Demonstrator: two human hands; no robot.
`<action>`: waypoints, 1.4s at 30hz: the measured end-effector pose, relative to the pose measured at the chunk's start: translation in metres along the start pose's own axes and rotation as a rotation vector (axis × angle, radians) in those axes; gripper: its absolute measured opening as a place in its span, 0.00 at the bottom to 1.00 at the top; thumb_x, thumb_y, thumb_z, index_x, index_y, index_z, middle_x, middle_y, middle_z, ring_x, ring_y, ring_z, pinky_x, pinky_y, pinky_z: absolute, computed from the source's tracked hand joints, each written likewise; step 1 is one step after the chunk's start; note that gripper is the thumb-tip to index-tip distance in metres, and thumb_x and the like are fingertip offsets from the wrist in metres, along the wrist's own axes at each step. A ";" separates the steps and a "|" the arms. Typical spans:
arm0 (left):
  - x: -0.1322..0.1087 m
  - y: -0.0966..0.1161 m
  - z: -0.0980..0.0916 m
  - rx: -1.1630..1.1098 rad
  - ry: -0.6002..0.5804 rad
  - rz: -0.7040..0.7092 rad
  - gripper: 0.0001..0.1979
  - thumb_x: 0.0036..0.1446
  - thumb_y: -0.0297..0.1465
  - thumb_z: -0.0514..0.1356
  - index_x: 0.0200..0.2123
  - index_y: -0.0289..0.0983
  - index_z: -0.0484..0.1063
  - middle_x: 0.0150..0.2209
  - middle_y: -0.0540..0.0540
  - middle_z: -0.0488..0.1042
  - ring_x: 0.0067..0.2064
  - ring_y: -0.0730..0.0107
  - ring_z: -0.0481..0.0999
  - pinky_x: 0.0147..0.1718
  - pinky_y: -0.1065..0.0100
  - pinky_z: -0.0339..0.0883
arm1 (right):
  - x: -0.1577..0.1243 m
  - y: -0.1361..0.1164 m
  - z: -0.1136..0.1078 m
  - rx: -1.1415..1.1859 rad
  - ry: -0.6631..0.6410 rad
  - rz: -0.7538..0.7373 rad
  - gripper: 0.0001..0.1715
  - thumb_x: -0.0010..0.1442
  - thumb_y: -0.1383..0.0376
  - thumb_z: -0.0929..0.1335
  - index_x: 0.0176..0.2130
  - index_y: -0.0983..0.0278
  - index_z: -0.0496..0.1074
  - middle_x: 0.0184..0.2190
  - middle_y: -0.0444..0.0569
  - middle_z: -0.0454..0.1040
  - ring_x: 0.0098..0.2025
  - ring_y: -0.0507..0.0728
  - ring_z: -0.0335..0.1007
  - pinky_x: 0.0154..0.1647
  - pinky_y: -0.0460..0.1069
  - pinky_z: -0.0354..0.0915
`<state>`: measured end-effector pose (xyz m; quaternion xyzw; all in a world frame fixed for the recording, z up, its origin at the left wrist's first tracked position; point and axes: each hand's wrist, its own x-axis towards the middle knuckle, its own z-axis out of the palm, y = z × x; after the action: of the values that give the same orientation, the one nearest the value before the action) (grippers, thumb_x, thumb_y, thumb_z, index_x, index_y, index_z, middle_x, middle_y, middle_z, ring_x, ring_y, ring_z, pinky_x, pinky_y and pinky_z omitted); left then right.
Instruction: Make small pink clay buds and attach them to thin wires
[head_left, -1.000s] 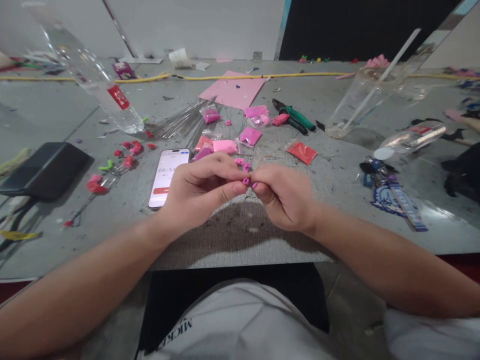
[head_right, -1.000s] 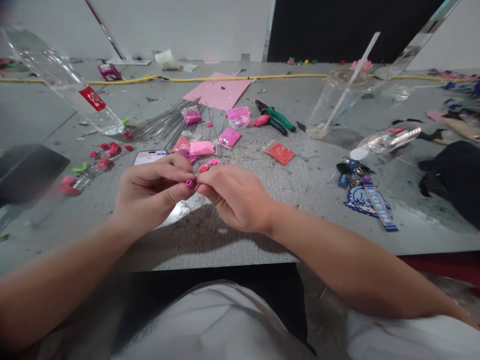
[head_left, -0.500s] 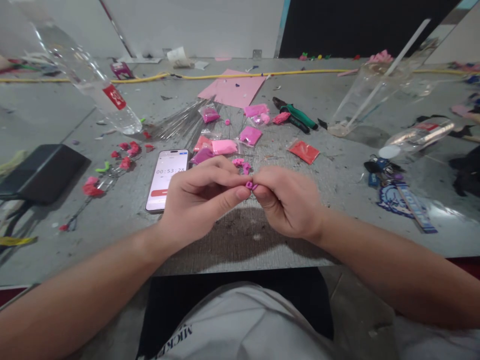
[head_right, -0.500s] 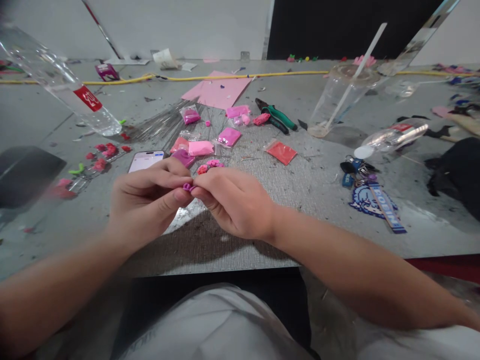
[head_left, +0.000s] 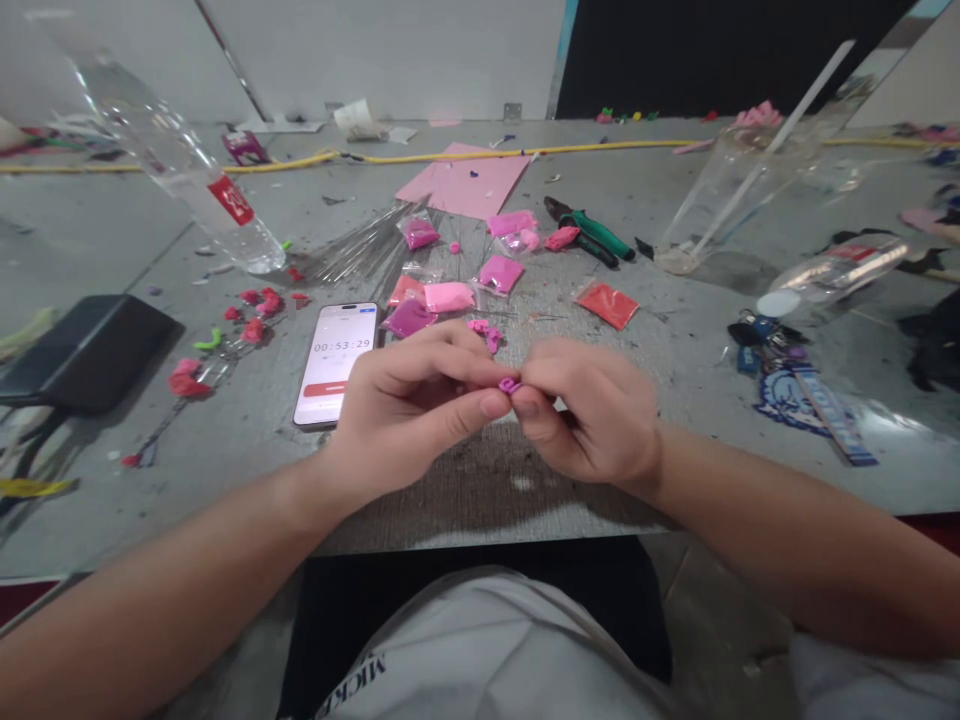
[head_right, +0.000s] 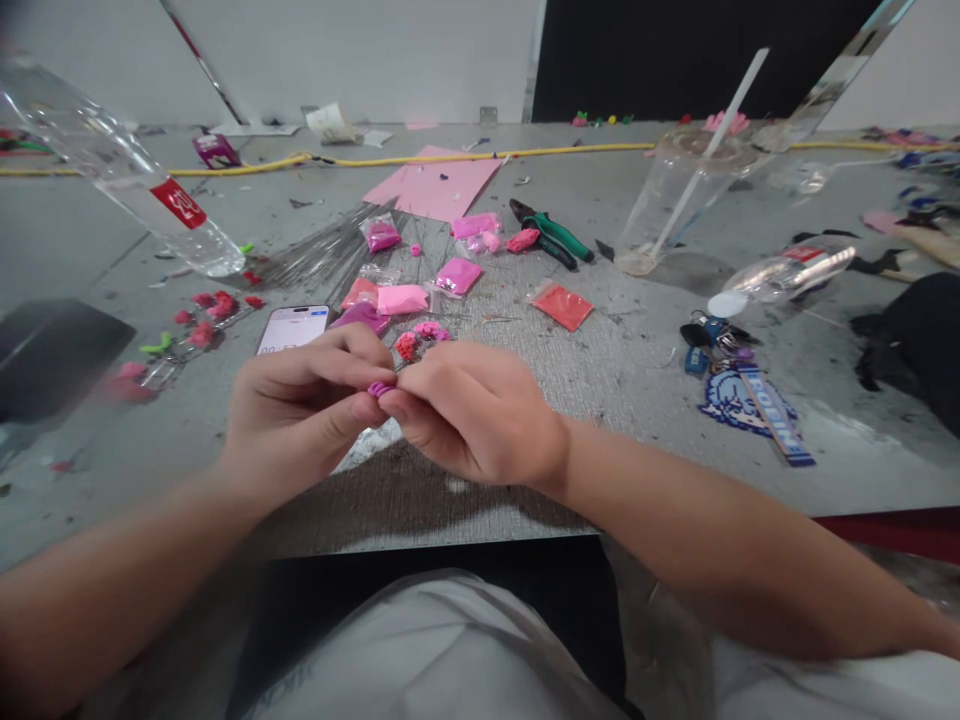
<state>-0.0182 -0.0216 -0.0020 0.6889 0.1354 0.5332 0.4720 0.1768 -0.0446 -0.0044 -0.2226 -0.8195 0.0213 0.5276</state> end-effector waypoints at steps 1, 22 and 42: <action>0.001 0.000 0.000 -0.014 -0.007 -0.006 0.07 0.61 0.29 0.74 0.42 0.44 0.88 0.33 0.47 0.78 0.34 0.72 0.76 0.30 0.70 0.73 | 0.000 0.001 0.000 0.015 0.003 -0.006 0.14 0.79 0.62 0.63 0.38 0.61 0.68 0.27 0.41 0.69 0.28 0.50 0.64 0.30 0.48 0.63; -0.001 0.004 -0.001 -0.108 -0.116 -0.091 0.11 0.67 0.29 0.68 0.48 0.48 0.88 0.35 0.44 0.76 0.34 0.70 0.74 0.29 0.70 0.70 | 0.001 0.000 0.001 0.029 0.012 -0.060 0.19 0.78 0.63 0.65 0.32 0.59 0.62 0.23 0.39 0.64 0.24 0.50 0.58 0.27 0.47 0.60; 0.008 0.002 -0.020 0.612 -0.820 -0.081 0.08 0.70 0.30 0.65 0.45 0.41 0.87 0.38 0.44 0.81 0.38 0.67 0.81 0.38 0.69 0.72 | 0.001 0.040 0.002 0.113 0.171 0.400 0.28 0.78 0.50 0.63 0.28 0.60 0.63 0.21 0.39 0.61 0.23 0.50 0.55 0.27 0.49 0.55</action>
<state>-0.0330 -0.0066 0.0042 0.9422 0.1158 0.1364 0.2833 0.1883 -0.0080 -0.0147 -0.3516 -0.7089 0.1524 0.5921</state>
